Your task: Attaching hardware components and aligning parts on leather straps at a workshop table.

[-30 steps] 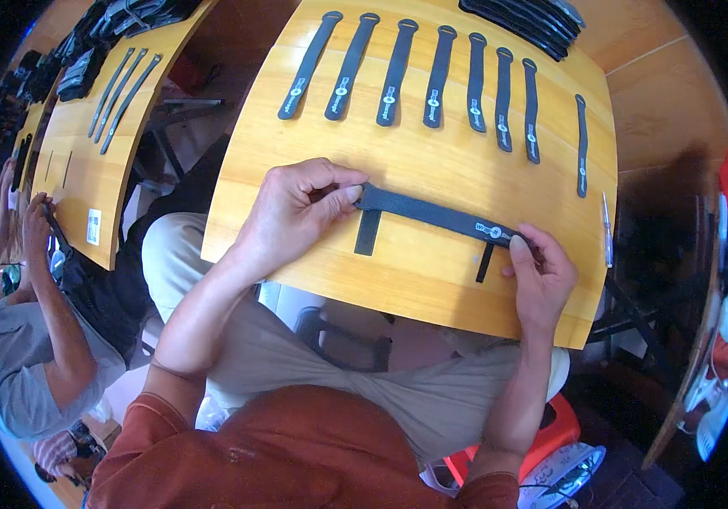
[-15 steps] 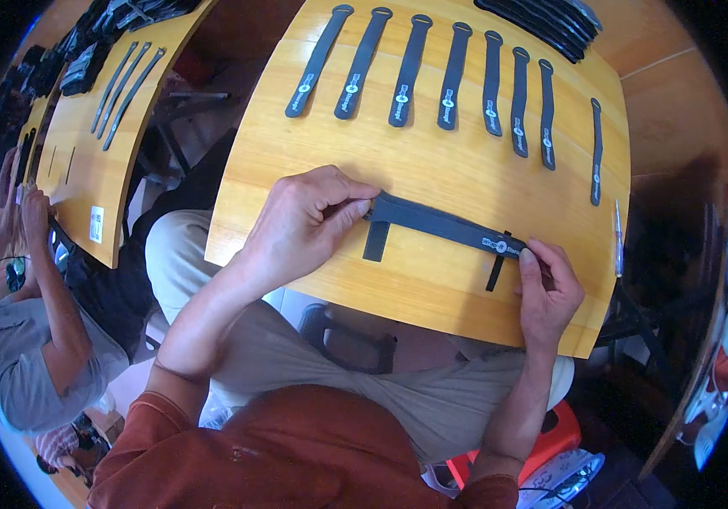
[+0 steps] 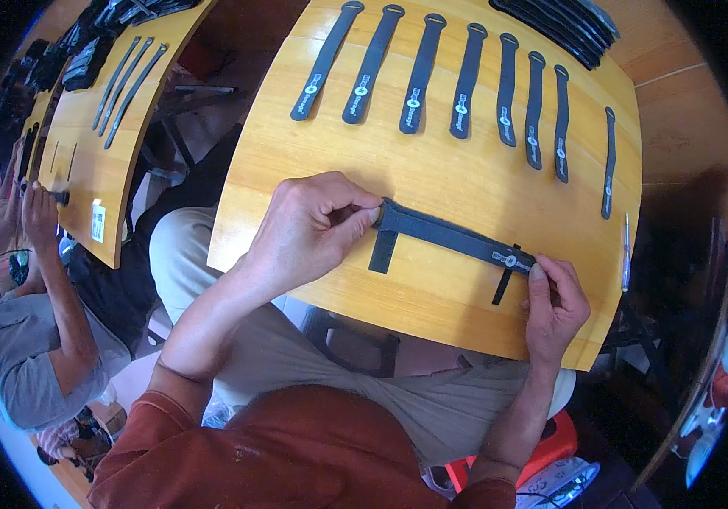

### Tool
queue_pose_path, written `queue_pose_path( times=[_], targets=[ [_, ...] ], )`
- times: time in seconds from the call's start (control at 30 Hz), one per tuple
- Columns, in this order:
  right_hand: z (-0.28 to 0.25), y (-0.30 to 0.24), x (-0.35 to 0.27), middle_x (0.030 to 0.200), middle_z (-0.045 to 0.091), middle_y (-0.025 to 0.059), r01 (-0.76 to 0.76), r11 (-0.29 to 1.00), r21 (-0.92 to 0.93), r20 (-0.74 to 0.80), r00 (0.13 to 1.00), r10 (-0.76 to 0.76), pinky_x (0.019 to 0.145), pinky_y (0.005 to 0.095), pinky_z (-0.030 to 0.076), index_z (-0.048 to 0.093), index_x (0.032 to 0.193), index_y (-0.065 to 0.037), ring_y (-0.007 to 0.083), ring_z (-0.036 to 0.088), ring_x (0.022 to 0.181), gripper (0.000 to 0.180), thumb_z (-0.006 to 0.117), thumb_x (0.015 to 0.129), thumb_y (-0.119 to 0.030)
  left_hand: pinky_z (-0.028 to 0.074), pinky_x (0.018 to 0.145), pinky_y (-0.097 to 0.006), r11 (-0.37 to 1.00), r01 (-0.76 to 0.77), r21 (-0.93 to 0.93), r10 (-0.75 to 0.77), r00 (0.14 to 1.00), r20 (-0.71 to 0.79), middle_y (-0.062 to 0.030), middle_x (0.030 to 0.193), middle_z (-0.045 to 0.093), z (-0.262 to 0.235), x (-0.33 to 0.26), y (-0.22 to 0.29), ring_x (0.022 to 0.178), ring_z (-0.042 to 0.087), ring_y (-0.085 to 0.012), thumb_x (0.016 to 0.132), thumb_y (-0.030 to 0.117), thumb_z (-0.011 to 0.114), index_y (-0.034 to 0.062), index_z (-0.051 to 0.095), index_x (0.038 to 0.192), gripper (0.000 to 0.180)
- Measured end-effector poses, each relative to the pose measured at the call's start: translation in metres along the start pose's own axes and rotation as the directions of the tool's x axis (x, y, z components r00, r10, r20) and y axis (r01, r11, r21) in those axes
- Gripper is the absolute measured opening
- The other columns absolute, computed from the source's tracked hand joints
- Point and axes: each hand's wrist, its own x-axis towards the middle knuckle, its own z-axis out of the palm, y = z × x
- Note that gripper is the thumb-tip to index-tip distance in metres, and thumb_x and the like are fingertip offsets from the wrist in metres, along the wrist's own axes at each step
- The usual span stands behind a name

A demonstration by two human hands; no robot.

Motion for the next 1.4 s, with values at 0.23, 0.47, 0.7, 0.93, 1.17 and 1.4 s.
queue_pose_path(
  times=[0.23, 0.47, 0.7, 0.93, 1.17, 1.4],
  targets=[
    [-0.0004, 0.0005, 0.0000, 0.086, 0.066, 0.0083, -0.009, 1.000, -0.019, 0.008, 1.000, 0.009, 0.063, 0.0243, 0.045, 0.070, 0.099, 0.004, 0.0127, 0.058, 0.073, 0.011, 0.067, 0.089, -0.001, 0.044, 0.056, -0.026, 0.999, -0.046, 0.023, 0.046, 0.999, -0.016, -0.0077, 0.075, 0.065, 0.0020, 0.0010, -0.0050, 0.062, 0.058, -0.0125, 0.086, 0.007, 0.072, -0.0009, 0.073, 0.093, 0.010],
    [-0.0003, 0.0012, 0.0014, 0.084, 0.065, 0.0072, 0.041, 0.999, -0.020, 0.010, 0.999, -0.041, 0.062, 0.0237, 0.044, 0.070, 0.098, 0.003, 0.0117, 0.056, 0.070, 0.011, 0.067, 0.089, -0.001, 0.048, 0.058, -0.029, 1.000, 0.002, 0.024, -0.002, 1.000, 0.021, -0.0105, 0.077, 0.067, -0.0013, 0.0027, 0.0001, 0.065, 0.063, -0.0170, 0.086, 0.007, 0.071, -0.0013, 0.073, 0.093, 0.011],
    [-0.0001, -0.0003, 0.0005, 0.083, 0.064, 0.0060, 0.019, 1.000, 0.025, 0.004, 1.000, -0.019, 0.060, 0.0206, 0.041, 0.071, 0.098, 0.002, 0.0091, 0.054, 0.070, 0.011, 0.067, 0.087, 0.001, 0.051, 0.062, -0.032, 0.999, 0.029, 0.046, -0.031, 0.999, 0.029, -0.0141, 0.080, 0.069, -0.0010, 0.0028, 0.0006, 0.070, 0.069, -0.0240, 0.085, 0.007, 0.071, -0.0018, 0.073, 0.093, 0.012],
    [-0.0011, 0.0039, 0.0003, 0.082, 0.064, 0.0065, 0.016, 1.000, 0.023, 0.007, 1.000, -0.016, 0.060, 0.0213, 0.041, 0.070, 0.097, 0.002, 0.0101, 0.055, 0.070, 0.012, 0.068, 0.086, 0.003, 0.044, 0.058, -0.025, 1.000, 0.019, 0.019, -0.019, 1.000, 0.024, -0.0072, 0.078, 0.065, 0.0024, 0.0023, -0.0025, 0.065, 0.058, -0.0113, 0.087, 0.006, 0.070, -0.0016, 0.072, 0.094, 0.011],
    [0.0015, 0.0018, 0.0021, 0.081, 0.065, 0.0079, 0.117, 0.991, -0.069, 0.001, 0.993, -0.118, 0.057, 0.0236, 0.043, 0.071, 0.096, 0.001, 0.0119, 0.057, 0.067, 0.013, 0.067, 0.084, 0.004, 0.044, 0.061, -0.025, 0.997, 0.076, -0.015, -0.075, 0.996, 0.037, -0.0091, 0.080, 0.065, 0.0021, 0.0019, 0.0004, 0.069, 0.059, -0.0129, 0.085, 0.002, 0.070, -0.0037, 0.071, 0.094, 0.011],
    [0.0035, -0.0037, 0.0036, 0.083, 0.066, 0.0101, 0.140, 0.987, -0.078, 0.010, 0.990, -0.140, 0.058, 0.0248, 0.046, 0.070, 0.095, 0.001, 0.0137, 0.060, 0.068, 0.012, 0.066, 0.084, 0.004, 0.044, 0.061, -0.026, 0.999, 0.043, 0.026, -0.044, 0.999, 0.026, -0.0089, 0.077, 0.064, 0.0027, 0.0020, -0.0031, 0.069, 0.058, -0.0136, 0.084, 0.001, 0.071, -0.0037, 0.071, 0.093, 0.010]
  ],
)
